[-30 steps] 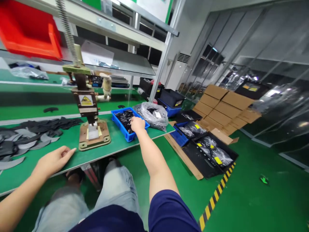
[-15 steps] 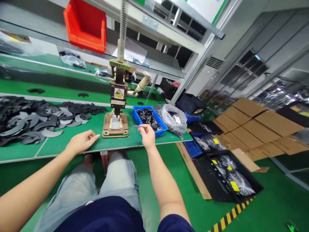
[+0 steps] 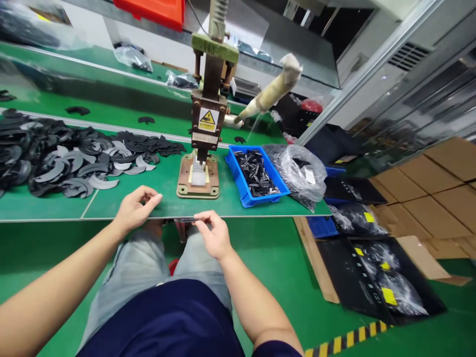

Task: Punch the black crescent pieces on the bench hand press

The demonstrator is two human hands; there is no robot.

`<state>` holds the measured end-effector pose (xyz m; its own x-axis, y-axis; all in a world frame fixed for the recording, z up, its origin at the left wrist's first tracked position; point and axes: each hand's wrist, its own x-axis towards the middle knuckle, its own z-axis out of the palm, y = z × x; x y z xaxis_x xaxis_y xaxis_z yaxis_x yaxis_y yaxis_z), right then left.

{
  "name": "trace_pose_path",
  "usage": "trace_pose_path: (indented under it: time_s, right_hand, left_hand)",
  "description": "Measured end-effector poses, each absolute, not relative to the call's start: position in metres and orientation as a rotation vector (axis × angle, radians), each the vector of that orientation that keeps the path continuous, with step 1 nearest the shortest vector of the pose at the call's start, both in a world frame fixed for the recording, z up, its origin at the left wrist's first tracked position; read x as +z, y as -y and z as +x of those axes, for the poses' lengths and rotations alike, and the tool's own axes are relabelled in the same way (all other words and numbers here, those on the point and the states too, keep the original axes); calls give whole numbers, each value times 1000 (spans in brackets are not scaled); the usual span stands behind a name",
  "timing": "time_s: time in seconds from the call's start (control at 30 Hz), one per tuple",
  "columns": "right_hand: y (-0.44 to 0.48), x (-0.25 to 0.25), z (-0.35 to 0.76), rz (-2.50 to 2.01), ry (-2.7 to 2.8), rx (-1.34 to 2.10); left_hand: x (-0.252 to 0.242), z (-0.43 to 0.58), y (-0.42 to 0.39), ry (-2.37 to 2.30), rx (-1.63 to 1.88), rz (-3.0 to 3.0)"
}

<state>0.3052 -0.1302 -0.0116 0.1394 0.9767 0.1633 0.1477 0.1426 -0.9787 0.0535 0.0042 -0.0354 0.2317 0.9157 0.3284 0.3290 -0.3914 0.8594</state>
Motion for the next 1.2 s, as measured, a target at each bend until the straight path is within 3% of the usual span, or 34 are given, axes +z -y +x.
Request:
trace_pose_path:
  time_s: [0.33,0.5,0.6,0.77,0.93,1.03,1.2]
  right_hand:
    - [133,-19,301,-1258,1334,963]
    - [114,5,322,-1266,1415,880]
    - [80,50,361,-1236,1383,671]
    - [13,171,414,-820,1467,31]
    - [-7,248,404,-710,1652,61]
    - [-6,243,391,-734,1622,-28]
    - [13,195,379,-701,1547,-47]
  left_hand:
    - [-9,73,59,-513,1072,2142]
    - [-7,84,27,-624,1088,2225]
    - [-8,93,-18,-918,1111,2204]
    - [-6,119,-95,-1142,1004,2327]
    - [-2,146,-120,-1085,816,2579]
    - [1,153,-121,-1099,710,2647]
    - [5,155,-122,-1098,667,2684]
